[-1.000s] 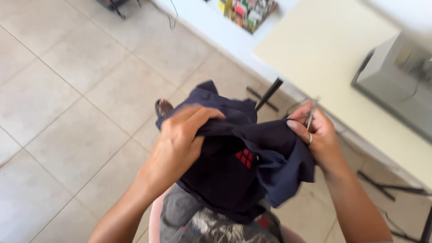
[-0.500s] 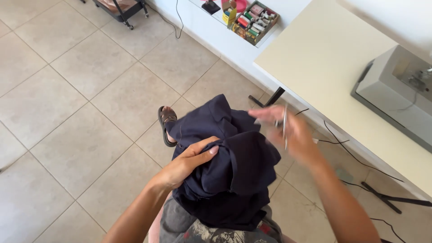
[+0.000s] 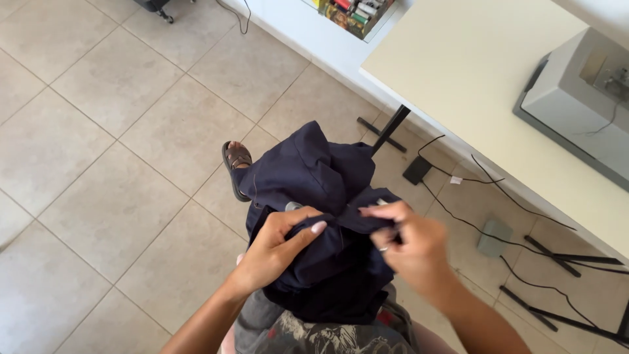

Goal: Trimming loose threads and excess fabric from a dark blue garment using small scissors

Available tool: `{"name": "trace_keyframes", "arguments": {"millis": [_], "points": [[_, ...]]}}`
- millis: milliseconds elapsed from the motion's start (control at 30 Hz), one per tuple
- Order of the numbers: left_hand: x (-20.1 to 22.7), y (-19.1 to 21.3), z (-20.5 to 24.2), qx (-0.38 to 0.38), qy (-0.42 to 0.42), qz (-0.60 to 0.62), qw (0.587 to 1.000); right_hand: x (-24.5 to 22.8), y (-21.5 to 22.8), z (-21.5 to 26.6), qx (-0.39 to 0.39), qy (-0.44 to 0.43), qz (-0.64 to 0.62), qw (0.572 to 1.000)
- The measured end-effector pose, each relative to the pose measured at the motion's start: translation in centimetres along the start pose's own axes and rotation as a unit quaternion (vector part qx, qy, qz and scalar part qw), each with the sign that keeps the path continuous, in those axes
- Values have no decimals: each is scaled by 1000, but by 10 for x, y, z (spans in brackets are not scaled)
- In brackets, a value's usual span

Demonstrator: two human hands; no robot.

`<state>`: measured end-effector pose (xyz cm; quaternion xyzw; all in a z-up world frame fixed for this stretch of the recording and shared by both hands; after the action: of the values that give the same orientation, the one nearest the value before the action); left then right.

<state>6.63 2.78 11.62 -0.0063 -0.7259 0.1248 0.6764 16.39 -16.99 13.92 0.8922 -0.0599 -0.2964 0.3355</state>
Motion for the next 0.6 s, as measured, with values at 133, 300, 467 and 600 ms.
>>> {"name": "trace_keyframes", "arguments": {"millis": [133,300,467,600], "points": [[5,-22,7,-71,36,20,997,25,7,-31,-59,-149,-244,956],[6,-25,8,-118,44,49,991,34,-18,-44,-131,-151,-395,897],[19,-26,8,-167,50,-8,985,12,-19,-53,-215,-163,-366,891],[37,-39,0,-160,19,-80,984,7,-16,-54,-207,-188,-374,884]]}}
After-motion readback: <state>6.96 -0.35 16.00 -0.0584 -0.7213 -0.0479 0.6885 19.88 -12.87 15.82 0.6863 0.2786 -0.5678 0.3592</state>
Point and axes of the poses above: each hand's wrist, its own z-axis away from the middle knuckle, its own y-axis out of the back of the hand, x = y × z, the point moved 7 cm from there along -z, towards the middle knuckle, and after that the axes turned 2 degrees about x, right-handed, at the moved point
